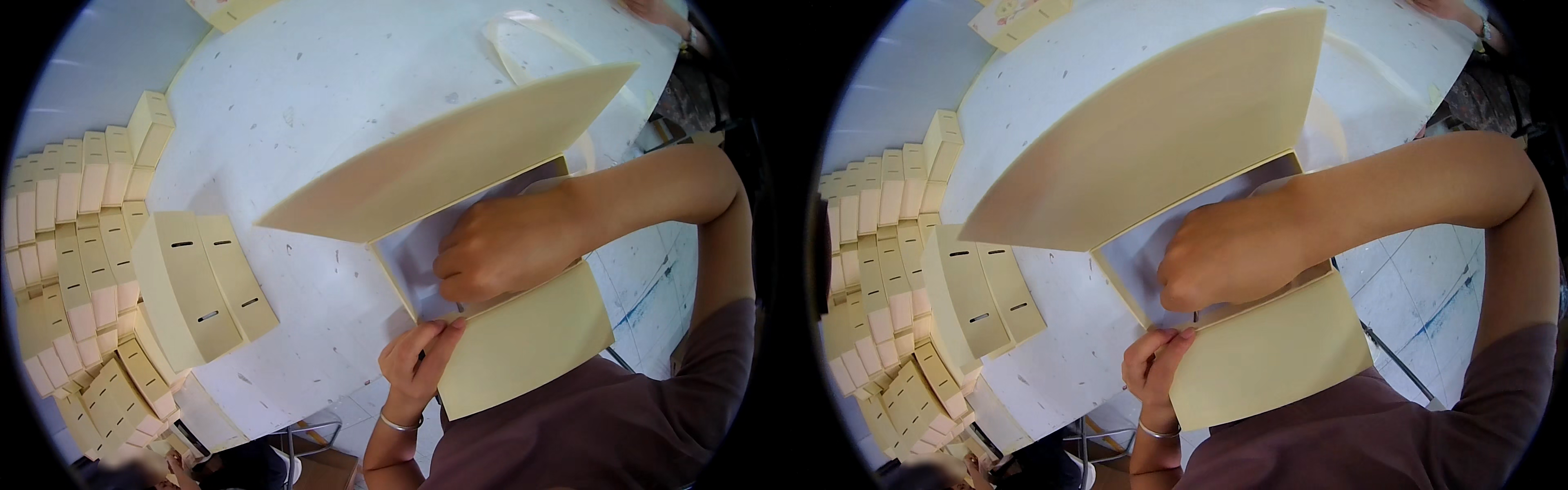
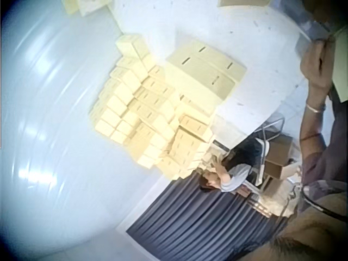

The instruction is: The person assembles small yellow cardboard boxes by inserting white ribbons into the interior and folding the flaps closed. The person repeats this process for multiple boxes, stacking the finished units on the table.

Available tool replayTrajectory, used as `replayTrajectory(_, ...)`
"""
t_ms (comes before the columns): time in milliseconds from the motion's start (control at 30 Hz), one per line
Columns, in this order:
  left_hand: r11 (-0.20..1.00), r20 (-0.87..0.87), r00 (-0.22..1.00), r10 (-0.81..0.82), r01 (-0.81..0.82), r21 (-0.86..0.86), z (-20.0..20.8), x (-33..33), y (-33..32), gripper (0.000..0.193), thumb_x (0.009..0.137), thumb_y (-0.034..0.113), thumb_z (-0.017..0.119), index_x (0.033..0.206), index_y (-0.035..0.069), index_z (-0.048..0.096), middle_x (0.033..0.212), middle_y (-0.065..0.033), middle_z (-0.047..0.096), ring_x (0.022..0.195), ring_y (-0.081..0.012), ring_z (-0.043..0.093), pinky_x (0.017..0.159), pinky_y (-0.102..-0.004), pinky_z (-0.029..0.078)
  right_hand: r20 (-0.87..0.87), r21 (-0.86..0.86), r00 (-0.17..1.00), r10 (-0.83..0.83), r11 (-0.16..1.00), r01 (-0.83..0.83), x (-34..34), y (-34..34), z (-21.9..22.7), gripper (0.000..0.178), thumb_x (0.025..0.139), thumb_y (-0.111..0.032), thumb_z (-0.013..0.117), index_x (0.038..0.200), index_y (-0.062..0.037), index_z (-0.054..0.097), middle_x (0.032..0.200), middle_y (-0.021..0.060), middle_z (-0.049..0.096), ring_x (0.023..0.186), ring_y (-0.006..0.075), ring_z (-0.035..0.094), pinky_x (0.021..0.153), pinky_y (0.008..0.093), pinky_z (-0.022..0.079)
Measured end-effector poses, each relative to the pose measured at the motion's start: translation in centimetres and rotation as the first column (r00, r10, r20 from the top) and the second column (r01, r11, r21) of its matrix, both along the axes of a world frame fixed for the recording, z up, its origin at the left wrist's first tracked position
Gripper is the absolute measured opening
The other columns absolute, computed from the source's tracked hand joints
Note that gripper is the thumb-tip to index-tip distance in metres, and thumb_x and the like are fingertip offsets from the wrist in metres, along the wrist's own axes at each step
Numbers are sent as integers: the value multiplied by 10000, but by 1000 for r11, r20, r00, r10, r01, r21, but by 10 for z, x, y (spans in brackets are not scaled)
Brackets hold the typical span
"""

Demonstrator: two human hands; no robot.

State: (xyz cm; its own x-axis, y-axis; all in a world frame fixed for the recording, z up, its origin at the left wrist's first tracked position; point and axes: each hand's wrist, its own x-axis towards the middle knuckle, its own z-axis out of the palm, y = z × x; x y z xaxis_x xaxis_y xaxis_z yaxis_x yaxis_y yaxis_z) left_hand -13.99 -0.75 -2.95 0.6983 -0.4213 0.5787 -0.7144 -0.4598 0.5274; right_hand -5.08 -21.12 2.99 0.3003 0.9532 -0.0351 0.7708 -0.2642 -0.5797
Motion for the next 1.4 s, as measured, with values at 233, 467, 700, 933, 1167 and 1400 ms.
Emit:
replayTrajectory(233, 974, -158, 985, 65, -98, -205, -7, 10, 0, 329, 656, 36, 700, 949, 45, 551, 963, -82, 492, 796, -223, 549, 643, -273, 452, -226, -27, 974, 10, 999, -17, 7, 11, -10, 85, 724, -103, 530, 695, -27, 506, 685, 109, 518, 689, 279, 555, 591, 378, 444)
replayTrajectory(467, 891, -194, 913, 358, -396, -223, -7, 14, -12, 490, 713, 143, 687, 1096, 62, 394, 1106, -95, 331, 1123, -278, 357, 801, -311, 419, -373, 76, 890, -262, 948, 310, 19, 14, -23, 85, 762, -25, 564, 793, -47, 488, 704, 95, 525, 676, 264, 532, 589, 354, 408)
replayTrajectory(700, 931, -478, 834, 277, -356, -82, -6, 15, -16, 193, 717, 111, 647, 888, 33, 604, 870, -99, 589, 810, -258, 555, 696, -350, 449, -388, 35, 873, -297, 941, 336, 22, 22, -13, 111, 761, -7, 568, 821, -49, 485, 711, 84, 534, 681, 266, 531, 592, 357, 408)
replayTrajectory(933, 840, -199, 824, 530, -542, -3, 14, 18, 62, 69, 713, 10, 590, 776, 18, 564, 787, -113, 565, 755, -258, 546, 695, -333, 436, -60, -302, 909, -413, 875, 378, 19, -23, 35, 135, 746, -67, 569, 868, -16, 544, 751, 112, 579, 716, 273, 556, 636, 355, 426)
replayTrajectory(1167, 461, -195, 423, 885, -854, 240, 23, -29, 149, 93, 791, 73, 559, 773, -17, 542, 727, -87, 551, 639, -191, 497, 597, -298, 425, -144, -483, 588, -796, 576, 660, 5, -139, 89, 292, 668, -63, 633, 940, 20, 565, 625, 65, 559, 540, 121, 534, 507, 253, 426)
replayTrajectory(1400, 355, -29, 355, 935, -926, 126, 29, -30, 151, 163, 831, 120, 539, 917, -16, 511, 862, -92, 529, 708, -191, 458, 670, -313, 402, -671, 26, 396, -627, 514, 857, -32, -193, 107, 486, 736, -187, 670, 1142, -10, 471, 526, -12, 488, 371, 34, 413, 347, 147, 352)
